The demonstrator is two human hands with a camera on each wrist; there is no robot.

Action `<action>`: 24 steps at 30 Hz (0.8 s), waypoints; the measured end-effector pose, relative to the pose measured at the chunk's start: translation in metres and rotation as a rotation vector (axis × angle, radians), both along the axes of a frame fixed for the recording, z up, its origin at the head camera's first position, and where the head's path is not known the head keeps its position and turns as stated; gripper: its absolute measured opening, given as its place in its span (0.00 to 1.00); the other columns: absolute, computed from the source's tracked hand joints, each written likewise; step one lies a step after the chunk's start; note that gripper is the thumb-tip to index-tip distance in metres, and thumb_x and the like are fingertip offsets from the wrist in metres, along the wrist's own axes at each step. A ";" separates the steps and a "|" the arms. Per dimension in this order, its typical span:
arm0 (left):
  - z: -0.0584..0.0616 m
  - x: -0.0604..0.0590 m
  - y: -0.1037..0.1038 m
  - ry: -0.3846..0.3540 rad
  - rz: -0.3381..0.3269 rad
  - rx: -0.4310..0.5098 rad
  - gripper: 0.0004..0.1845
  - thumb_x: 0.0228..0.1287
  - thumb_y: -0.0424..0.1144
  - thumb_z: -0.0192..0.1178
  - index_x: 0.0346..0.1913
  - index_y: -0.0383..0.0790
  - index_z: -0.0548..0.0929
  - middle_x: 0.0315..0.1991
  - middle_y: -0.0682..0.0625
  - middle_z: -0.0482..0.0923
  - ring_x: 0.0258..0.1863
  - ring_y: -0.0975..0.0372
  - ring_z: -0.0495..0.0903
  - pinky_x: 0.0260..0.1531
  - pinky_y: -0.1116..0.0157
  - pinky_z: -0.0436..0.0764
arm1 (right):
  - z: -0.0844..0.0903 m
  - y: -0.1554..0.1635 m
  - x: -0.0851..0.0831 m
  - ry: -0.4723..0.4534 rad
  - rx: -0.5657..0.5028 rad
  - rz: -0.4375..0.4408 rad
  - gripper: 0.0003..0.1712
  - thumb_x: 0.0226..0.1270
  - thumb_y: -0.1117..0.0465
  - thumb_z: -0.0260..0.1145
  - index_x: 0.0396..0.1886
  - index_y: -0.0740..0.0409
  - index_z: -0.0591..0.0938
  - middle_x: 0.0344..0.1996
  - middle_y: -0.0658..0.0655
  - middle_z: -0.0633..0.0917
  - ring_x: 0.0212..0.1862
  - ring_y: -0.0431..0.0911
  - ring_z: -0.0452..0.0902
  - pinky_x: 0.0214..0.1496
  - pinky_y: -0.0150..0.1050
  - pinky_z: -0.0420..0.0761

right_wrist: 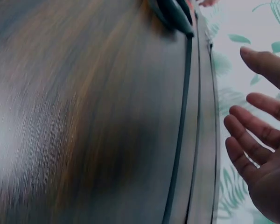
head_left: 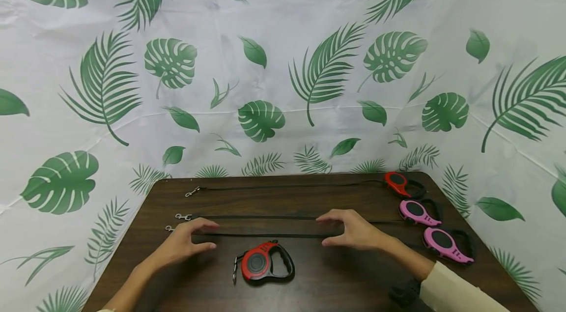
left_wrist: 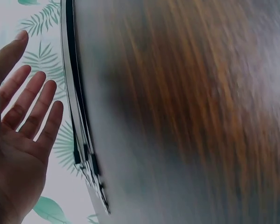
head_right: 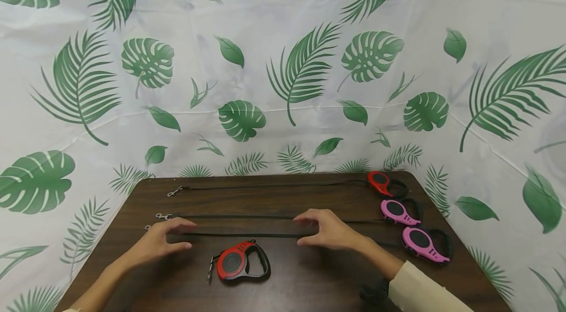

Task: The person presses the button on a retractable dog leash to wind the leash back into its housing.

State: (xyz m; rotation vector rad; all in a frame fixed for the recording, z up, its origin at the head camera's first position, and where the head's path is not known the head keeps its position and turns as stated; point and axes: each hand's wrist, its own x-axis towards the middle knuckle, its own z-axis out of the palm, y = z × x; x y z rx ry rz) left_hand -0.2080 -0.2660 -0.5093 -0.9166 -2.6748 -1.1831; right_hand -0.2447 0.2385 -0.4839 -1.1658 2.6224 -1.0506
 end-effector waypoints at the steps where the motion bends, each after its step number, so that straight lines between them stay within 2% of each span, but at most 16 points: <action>1: 0.001 0.001 -0.001 0.001 0.008 0.001 0.25 0.63 0.41 0.78 0.59 0.35 0.85 0.53 0.41 0.88 0.51 0.47 0.88 0.51 0.52 0.86 | 0.001 0.004 -0.001 0.005 -0.001 0.008 0.32 0.66 0.44 0.79 0.64 0.55 0.84 0.54 0.57 0.88 0.55 0.51 0.85 0.59 0.53 0.84; 4: 0.002 0.002 -0.006 0.013 0.034 0.000 0.25 0.63 0.41 0.78 0.59 0.35 0.85 0.52 0.42 0.88 0.51 0.47 0.88 0.51 0.49 0.86 | 0.002 0.017 -0.003 0.028 0.005 0.026 0.31 0.66 0.45 0.79 0.64 0.51 0.84 0.53 0.56 0.89 0.55 0.49 0.85 0.59 0.52 0.84; 8: 0.003 0.003 -0.011 0.049 0.070 -0.007 0.25 0.61 0.41 0.79 0.58 0.35 0.86 0.52 0.44 0.89 0.50 0.50 0.88 0.50 0.50 0.86 | 0.005 0.037 -0.007 0.033 0.002 0.033 0.30 0.66 0.46 0.79 0.64 0.52 0.84 0.53 0.57 0.89 0.55 0.48 0.86 0.60 0.50 0.85; 12: 0.002 0.002 -0.016 0.092 0.094 -0.020 0.24 0.58 0.38 0.80 0.57 0.35 0.87 0.51 0.47 0.89 0.49 0.52 0.88 0.49 0.51 0.86 | 0.010 0.057 -0.009 0.014 0.008 0.024 0.31 0.67 0.47 0.79 0.65 0.54 0.84 0.55 0.58 0.88 0.56 0.50 0.86 0.59 0.53 0.85; 16: 0.000 0.001 -0.021 0.107 0.113 -0.035 0.24 0.57 0.37 0.81 0.56 0.36 0.87 0.51 0.49 0.89 0.49 0.55 0.88 0.49 0.50 0.86 | 0.014 0.077 -0.009 0.026 0.038 0.007 0.32 0.66 0.48 0.80 0.65 0.55 0.84 0.56 0.57 0.88 0.55 0.53 0.86 0.58 0.50 0.85; 19: -0.002 0.000 -0.024 0.126 0.129 -0.043 0.24 0.56 0.37 0.82 0.56 0.37 0.88 0.51 0.50 0.89 0.50 0.59 0.88 0.49 0.51 0.86 | 0.018 0.091 -0.008 0.051 0.052 0.002 0.31 0.65 0.50 0.81 0.64 0.53 0.84 0.55 0.57 0.88 0.55 0.53 0.86 0.57 0.48 0.85; 24: -0.003 0.000 -0.030 0.180 0.172 -0.077 0.25 0.53 0.37 0.83 0.55 0.40 0.88 0.51 0.52 0.89 0.50 0.59 0.87 0.49 0.56 0.85 | 0.023 0.113 -0.006 0.128 0.078 -0.004 0.30 0.63 0.51 0.82 0.64 0.49 0.84 0.54 0.52 0.88 0.53 0.47 0.86 0.54 0.48 0.86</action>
